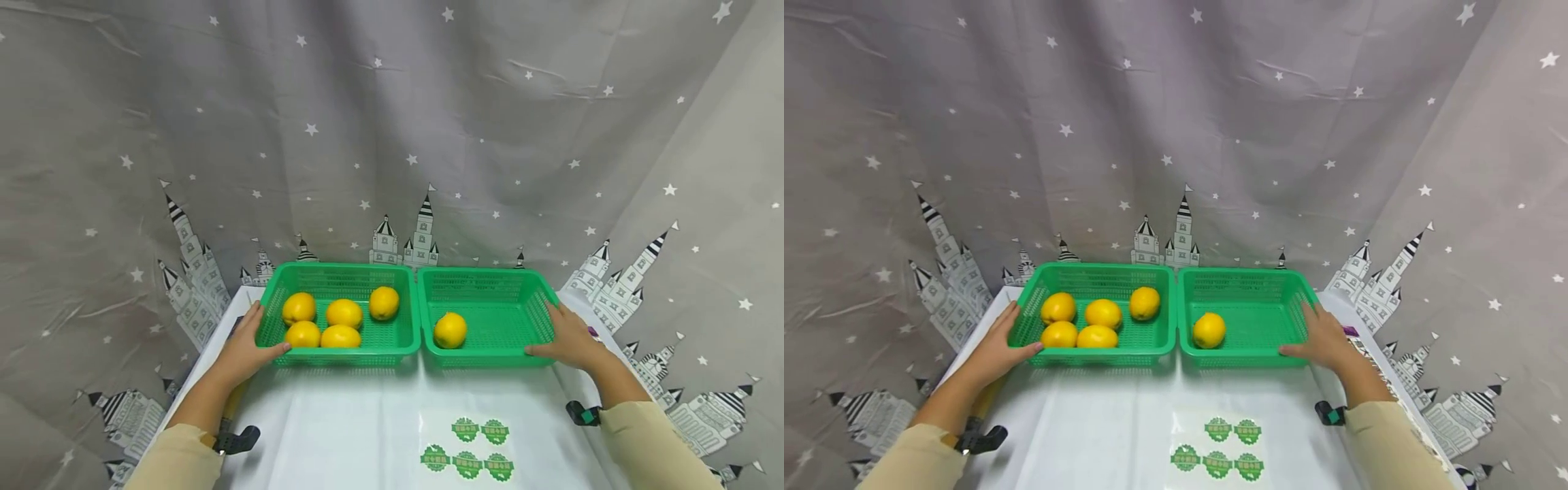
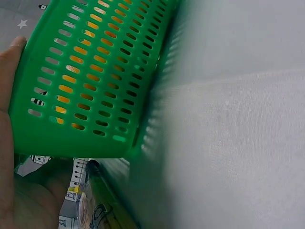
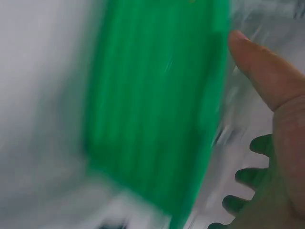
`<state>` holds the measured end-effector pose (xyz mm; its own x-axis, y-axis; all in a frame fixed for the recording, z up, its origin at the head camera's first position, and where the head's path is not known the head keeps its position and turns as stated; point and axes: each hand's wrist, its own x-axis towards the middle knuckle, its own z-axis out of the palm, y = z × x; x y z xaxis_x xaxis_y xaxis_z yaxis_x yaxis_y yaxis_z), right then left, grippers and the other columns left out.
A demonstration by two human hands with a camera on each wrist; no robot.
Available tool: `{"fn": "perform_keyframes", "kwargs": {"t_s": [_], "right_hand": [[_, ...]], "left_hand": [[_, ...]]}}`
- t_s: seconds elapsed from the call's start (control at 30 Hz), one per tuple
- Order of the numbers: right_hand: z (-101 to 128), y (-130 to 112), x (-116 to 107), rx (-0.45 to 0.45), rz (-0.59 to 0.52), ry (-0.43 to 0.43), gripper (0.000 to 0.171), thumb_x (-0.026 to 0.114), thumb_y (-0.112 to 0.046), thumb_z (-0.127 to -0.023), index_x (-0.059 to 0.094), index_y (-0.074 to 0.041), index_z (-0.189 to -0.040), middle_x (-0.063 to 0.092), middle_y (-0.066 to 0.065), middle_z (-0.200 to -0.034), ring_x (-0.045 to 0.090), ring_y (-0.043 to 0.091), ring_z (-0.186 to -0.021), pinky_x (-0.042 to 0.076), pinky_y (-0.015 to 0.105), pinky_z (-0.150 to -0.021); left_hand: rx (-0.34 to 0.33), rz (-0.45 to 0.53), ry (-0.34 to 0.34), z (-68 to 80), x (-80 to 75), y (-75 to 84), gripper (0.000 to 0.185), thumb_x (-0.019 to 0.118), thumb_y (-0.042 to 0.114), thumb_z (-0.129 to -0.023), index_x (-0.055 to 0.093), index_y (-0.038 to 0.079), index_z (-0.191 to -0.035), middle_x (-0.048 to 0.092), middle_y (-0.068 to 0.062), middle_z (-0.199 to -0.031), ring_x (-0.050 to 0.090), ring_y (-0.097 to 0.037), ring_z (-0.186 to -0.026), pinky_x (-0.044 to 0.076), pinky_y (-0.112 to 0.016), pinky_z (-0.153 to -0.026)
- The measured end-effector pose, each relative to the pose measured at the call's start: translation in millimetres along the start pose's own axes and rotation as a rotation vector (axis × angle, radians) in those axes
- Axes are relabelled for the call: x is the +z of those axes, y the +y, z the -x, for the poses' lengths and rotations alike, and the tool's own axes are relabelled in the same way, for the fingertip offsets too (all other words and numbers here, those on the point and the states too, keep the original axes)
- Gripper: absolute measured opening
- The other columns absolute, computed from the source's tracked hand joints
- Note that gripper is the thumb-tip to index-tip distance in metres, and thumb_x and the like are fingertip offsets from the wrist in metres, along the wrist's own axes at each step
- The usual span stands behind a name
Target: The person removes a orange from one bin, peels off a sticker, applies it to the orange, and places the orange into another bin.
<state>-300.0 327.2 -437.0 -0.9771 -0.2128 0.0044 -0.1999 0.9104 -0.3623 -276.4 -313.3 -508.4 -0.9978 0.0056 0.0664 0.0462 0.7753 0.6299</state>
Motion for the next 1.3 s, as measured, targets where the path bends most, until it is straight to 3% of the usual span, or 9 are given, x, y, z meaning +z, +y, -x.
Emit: {"fn": "perform_keyframes", "kwargs": {"t_s": [0.13, 0.3, 0.5, 0.67, 0.8, 0.93, 1.07, 1.17, 1.3], "right_hand": [[-12, -83, 20, -0.131, -0.115, 0.01, 0.09, 0.077, -0.042, -0.094, 0.032, -0.006, -0.163, 0.024, 0.028, -0.168, 0.022, 0.056, -0.152, 0.026, 0.079, -0.115], [-37, -188, 72, -0.263, -0.291, -0.064, 0.057, 0.071, -0.035, -0.101, 0.053, -0.014, -0.151, 0.051, 0.009, -0.156, 0.048, 0.035, -0.144, 0.044, 0.058, -0.115], [-81, -264, 124, -0.225, -0.315, -0.223, 0.055, 0.072, -0.041, -0.099, 0.059, -0.011, -0.143, 0.065, 0.009, -0.142, 0.061, 0.029, -0.131, 0.052, 0.048, -0.106], [-99, -283, 142, -0.069, -0.299, -0.391, 0.065, 0.078, -0.048, -0.093, 0.057, -0.012, -0.144, 0.063, 0.008, -0.141, 0.058, 0.029, -0.131, 0.048, 0.052, -0.109], [-106, -281, 147, -0.025, -0.376, -0.452, 0.063, 0.081, -0.043, -0.092, 0.056, -0.012, -0.14, 0.062, 0.007, -0.137, 0.056, 0.028, -0.128, 0.046, 0.053, -0.11], [-109, -279, 149, -0.022, -0.469, -0.392, 0.058, 0.085, -0.034, -0.088, 0.056, -0.015, -0.134, 0.064, 0.008, -0.125, 0.059, 0.027, -0.111, 0.051, 0.049, -0.097], [-101, -278, 145, -0.056, -0.605, -0.189, 0.059, 0.085, -0.024, -0.085, 0.054, -0.022, -0.135, 0.058, 0.012, -0.128, 0.059, 0.027, -0.105, 0.055, 0.041, -0.084], [-78, -278, 137, -0.158, -0.756, -0.06, 0.061, 0.082, -0.021, -0.088, 0.052, -0.024, -0.141, 0.051, 0.013, -0.14, 0.06, 0.029, -0.114, 0.059, 0.041, -0.086], [-26, -276, 139, -0.27, -1.016, -0.083, 0.064, 0.08, -0.014, -0.088, 0.051, -0.022, -0.145, 0.046, 0.015, -0.148, 0.06, 0.033, -0.122, 0.059, 0.042, -0.097]], "left_hand": [[0.008, -0.005, 0.006, -0.3, 1.5, 1.5, 0.121, 0.073, 0.064, -0.089, 0.005, 0.001, -0.167, -0.002, -0.022, -0.175, 0.011, -0.057, -0.155, 0.018, -0.082, -0.114], [-0.011, 0.022, -0.007, 3.6, 6.3, 2.6, 0.12, 0.072, 0.065, -0.09, 0.005, 0.001, -0.167, -0.003, -0.021, -0.175, 0.009, -0.055, -0.157, 0.017, -0.081, -0.116], [-0.027, 0.034, 0.001, 6.8, 9.2, 2.2, 0.118, 0.072, 0.063, -0.091, 0.006, 0.002, -0.167, -0.003, -0.02, -0.176, 0.009, -0.054, -0.157, 0.017, -0.08, -0.116], [-0.023, 0.038, -0.006, 4.1, 11.0, 4.2, 0.118, 0.071, 0.065, -0.091, 0.005, 0.004, -0.168, -0.003, -0.018, -0.176, 0.009, -0.054, -0.157, 0.018, -0.08, -0.116], [-0.033, 0.06, -0.012, 3.1, 10.8, 5.9, 0.119, 0.072, 0.065, -0.09, 0.005, 0.005, -0.168, -0.004, -0.017, -0.176, 0.007, -0.053, -0.157, 0.016, -0.08, -0.117], [-0.037, 0.059, 0.002, 2.7, 7.0, 5.6, 0.118, 0.073, 0.063, -0.09, 0.006, 0.005, -0.168, -0.003, -0.016, -0.176, 0.008, -0.053, -0.158, 0.016, -0.079, -0.117], [-0.045, 0.054, 0.007, 2.9, 3.0, 4.4, 0.118, 0.073, 0.062, -0.091, 0.005, 0.006, -0.168, -0.003, -0.016, -0.176, 0.008, -0.053, -0.158, 0.017, -0.078, -0.118], [-0.05, 0.063, 0.003, 3.0, 1.8, 3.5, 0.118, 0.073, 0.063, -0.091, 0.004, 0.007, -0.168, -0.005, -0.016, -0.176, 0.007, -0.052, -0.158, 0.016, -0.079, -0.118], [-0.06, 0.067, 0.005, 3.9, 0.8, 1.1, 0.119, 0.073, 0.065, -0.09, 0.004, 0.007, -0.168, -0.004, -0.016, -0.176, 0.007, -0.052, -0.158, 0.015, -0.078, -0.118]]}}
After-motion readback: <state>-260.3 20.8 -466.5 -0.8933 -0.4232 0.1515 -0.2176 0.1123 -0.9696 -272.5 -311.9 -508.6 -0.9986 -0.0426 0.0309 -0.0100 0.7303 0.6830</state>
